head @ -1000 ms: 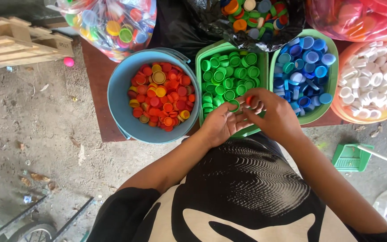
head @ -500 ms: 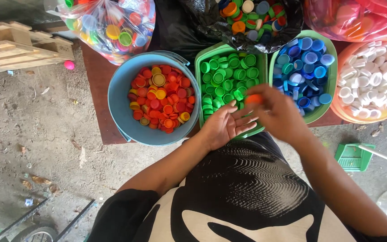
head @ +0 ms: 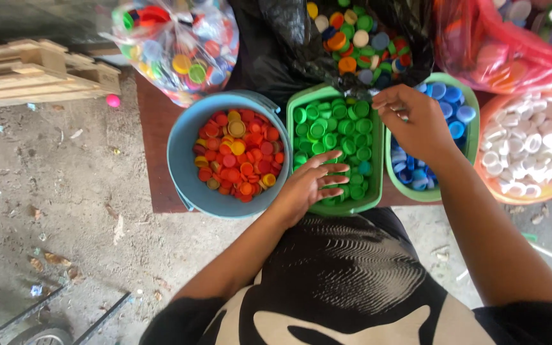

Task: The person sorts plastic bottle caps by color into separate containers. They pick up caps from a large black bag, separate them by hand, and place them into buckets or bowls designated for red, green, blue, and white caps.

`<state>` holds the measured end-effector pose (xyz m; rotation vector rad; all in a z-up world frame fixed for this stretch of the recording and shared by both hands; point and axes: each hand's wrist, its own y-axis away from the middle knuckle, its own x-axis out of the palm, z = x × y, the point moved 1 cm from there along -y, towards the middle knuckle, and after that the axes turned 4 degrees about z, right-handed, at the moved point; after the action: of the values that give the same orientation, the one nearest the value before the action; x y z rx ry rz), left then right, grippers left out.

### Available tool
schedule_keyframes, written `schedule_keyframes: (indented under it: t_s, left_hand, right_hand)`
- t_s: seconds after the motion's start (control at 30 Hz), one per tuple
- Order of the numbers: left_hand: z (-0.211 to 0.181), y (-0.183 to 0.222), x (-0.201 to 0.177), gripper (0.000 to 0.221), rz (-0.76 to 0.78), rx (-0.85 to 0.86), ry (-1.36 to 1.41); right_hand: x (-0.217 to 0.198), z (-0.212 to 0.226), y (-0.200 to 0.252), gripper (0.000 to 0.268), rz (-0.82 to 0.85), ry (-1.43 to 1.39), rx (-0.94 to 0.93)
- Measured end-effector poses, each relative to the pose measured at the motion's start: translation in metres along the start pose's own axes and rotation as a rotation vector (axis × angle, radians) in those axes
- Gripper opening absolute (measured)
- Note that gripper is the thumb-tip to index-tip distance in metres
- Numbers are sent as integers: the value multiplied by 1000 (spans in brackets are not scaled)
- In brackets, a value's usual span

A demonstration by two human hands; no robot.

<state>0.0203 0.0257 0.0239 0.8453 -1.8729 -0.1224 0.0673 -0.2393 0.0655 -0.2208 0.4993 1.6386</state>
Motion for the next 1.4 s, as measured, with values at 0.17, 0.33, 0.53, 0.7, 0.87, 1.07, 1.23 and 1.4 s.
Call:
schedule_keyframes:
  t_s: [0.17,0.33,0.53,0.7,0.87,1.07,1.23,1.4]
  left_hand:
    - [-24,8,-11,49,-74,204,-199]
    - [-34,18,-1,49,-181,300,-182]
    - [-29,16,7,49,-267,312,-116]
    - [-29,12,6,48,-328,341,-73]
    - [-35,9,8,48,-335,335,-34]
    - [-31,7,2,49,-323,321,-41]
    - [-25,12,-4,50,-263,346,-82]
    - [-21,13,-8,49,-221,351,-72]
  right_hand:
    - [-10,-38,-73,20,-18,204,-64]
    - [-2,-62,-144,56,26,583,-59]
    - [16,-61,-192,117,247,697,249]
    - [31,-49,-186,109,274,772,259]
    - [35,-46,-180,88,235,827,190]
    - [37,-67,-180,82,244,889,130]
    - [41,-78,-176,80,195,850,-22]
    - [42,-73,-178,78,210,817,-30]
